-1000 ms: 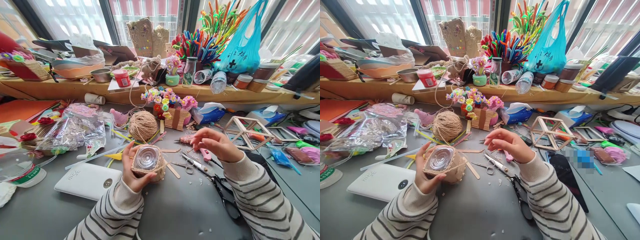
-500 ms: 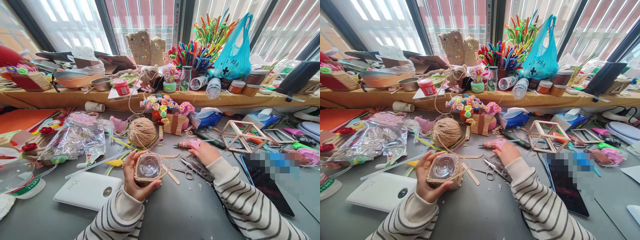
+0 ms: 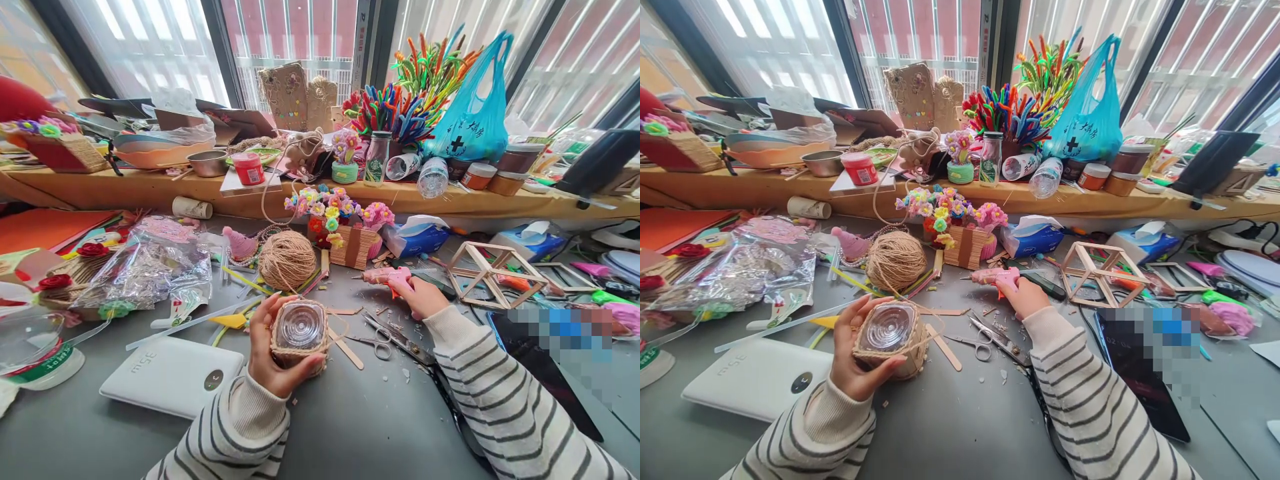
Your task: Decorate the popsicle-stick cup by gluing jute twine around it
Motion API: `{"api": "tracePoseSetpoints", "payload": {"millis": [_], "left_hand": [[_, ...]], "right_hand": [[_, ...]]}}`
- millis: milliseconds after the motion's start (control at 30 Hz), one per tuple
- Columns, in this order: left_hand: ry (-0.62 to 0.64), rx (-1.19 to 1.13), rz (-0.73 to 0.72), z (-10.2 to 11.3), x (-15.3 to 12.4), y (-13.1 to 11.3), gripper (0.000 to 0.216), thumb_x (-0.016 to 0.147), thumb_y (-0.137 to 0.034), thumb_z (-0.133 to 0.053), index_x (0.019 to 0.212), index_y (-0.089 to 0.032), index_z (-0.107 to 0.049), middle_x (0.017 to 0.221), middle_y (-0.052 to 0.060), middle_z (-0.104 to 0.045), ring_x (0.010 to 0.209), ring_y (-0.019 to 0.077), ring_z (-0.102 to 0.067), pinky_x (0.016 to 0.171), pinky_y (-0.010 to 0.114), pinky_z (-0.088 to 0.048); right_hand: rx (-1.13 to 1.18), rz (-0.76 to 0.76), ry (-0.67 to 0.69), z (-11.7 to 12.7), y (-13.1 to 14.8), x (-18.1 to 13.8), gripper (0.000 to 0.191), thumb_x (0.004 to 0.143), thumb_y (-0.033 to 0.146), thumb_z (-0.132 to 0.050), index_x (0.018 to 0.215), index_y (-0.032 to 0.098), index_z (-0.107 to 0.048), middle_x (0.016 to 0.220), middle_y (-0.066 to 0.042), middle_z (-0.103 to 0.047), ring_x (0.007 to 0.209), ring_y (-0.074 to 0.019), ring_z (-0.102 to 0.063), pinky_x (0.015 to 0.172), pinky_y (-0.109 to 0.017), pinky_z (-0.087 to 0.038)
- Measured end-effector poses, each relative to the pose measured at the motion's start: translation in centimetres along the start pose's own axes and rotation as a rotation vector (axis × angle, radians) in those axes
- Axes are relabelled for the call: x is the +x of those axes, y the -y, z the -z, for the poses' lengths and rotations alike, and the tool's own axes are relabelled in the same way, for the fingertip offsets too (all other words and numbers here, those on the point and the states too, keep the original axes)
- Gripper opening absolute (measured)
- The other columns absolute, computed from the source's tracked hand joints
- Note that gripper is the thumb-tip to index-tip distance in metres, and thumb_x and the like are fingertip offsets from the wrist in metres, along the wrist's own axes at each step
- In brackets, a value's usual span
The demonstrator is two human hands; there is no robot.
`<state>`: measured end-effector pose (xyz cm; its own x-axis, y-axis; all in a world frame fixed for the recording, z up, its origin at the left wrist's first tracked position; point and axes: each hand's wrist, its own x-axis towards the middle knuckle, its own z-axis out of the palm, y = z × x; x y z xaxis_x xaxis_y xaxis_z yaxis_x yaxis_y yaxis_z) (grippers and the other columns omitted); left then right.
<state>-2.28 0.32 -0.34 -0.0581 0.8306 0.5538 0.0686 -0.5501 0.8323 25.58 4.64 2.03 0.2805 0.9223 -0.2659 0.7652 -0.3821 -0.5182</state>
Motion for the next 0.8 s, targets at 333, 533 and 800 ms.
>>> {"api": "tracePoseSetpoints", "payload": {"millis": [333, 533, 800], "left_hand": [[0.054, -0.050, 0.152, 0.4, 0.0, -0.2, 0.078, 0.059, -0.040, -0.084, 0.125, -0.020, -0.047, 0.119, 0.012, -0.064, 0.107, 0.0276, -0.064, 0.097, 0.040, -0.046], [0.201, -0.269, 0.222, 1.6, 0.6, 1.1, 0.078, 0.059, -0.042, -0.081, 0.125, -0.017, -0.047, 0.114, 0.016, -0.067, 0.105, 0.0320, -0.066, 0.088, 0.039, -0.052], [0.171, -0.415, 0.282, 1.4, 0.4, 0.5, 0.085, 0.049, -0.047, -0.084, 0.122, -0.020, -0.050, 0.102, 0.012, -0.067, 0.093, 0.0303, -0.068, 0.079, 0.039, -0.054]], "right_hand": [[0.298, 0.081, -0.173, 0.9, 1.1, -1.4, 0.044, 0.083, 0.061, -0.048, 0.082, 0.018, -0.055, 0.066, -0.002, -0.062, 0.053, -0.0142, -0.058, 0.045, -0.025, -0.043], [0.539, 0.197, -0.083, 0.9, 2.2, -2.8, 0.064, 0.068, 0.082, -0.042, 0.076, 0.020, -0.051, 0.055, 0.000, -0.056, 0.047, -0.0129, -0.053, 0.041, -0.024, -0.040], [0.598, 0.307, 0.034, 1.0, 3.7, -5.7, 0.064, 0.066, 0.082, -0.050, 0.081, 0.019, -0.051, 0.056, 0.004, -0.050, 0.044, -0.0086, -0.041, 0.041, -0.023, -0.034]]}}
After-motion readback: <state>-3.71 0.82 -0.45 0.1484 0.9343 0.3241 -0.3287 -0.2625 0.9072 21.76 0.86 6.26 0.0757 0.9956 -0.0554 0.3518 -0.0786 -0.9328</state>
